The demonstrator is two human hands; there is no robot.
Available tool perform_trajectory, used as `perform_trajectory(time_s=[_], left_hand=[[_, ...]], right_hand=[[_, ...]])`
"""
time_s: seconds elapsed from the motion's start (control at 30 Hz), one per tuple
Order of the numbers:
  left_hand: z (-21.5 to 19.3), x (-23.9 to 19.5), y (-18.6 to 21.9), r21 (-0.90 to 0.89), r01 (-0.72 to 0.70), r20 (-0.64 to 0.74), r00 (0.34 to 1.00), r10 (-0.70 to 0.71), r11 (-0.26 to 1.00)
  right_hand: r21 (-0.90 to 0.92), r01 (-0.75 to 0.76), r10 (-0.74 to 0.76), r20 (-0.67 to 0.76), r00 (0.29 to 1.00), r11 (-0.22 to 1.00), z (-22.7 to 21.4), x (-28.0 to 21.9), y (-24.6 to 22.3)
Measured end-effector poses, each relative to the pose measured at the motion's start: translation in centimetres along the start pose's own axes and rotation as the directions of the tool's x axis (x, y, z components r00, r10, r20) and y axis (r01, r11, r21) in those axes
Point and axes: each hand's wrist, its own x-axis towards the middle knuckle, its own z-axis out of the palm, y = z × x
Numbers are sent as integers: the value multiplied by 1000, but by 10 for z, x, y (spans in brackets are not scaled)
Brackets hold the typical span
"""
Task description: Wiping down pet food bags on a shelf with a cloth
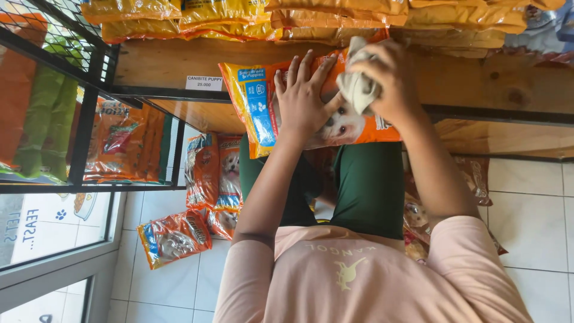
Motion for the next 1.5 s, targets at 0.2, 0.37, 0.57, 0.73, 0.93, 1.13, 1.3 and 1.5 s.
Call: perform_trajectory(time_s=[0.2, 0.37, 0.57, 0.73, 0.93, 1.13, 1.3, 1.5], left_hand=[[0, -1, -3, -18, -5, 33, 999, 6, 1000], [-5, -1, -2, -32, 8, 57, 998, -6, 999], [-5, -5, 6, 10, -13, 8, 1000, 13, 1000], [-3, -1, -1, -36, -26, 25, 999, 27, 999], [-9, -8, 8, -13, -22, -1, 1000, 22, 1000], [-2, -16, 5, 23, -18, -25, 1000, 19, 1000], [-1, -10, 0, -11, -42, -19, 999, 41, 999], [3, -15, 2, 10, -30, -19, 999, 31, 999]], right_hand=[[-40, -212, 192, -283, 940, 976, -24, -12, 20], [26, -130, 132, -110, 985, 991, -42, -11, -62], [69, -184, 188, -61, 980, 981, -36, -53, -31], [79, -328, 332, -389, 859, 942, -50, -74, -38], [-113, -88, 69, -162, 984, 990, -24, -102, -60], [44, -144, 149, -397, 906, 989, -21, -146, -9], [128, -18, 59, -319, 946, 992, -27, -142, -54], [-38, -325, 283, -407, 868, 945, -34, -159, 11]])
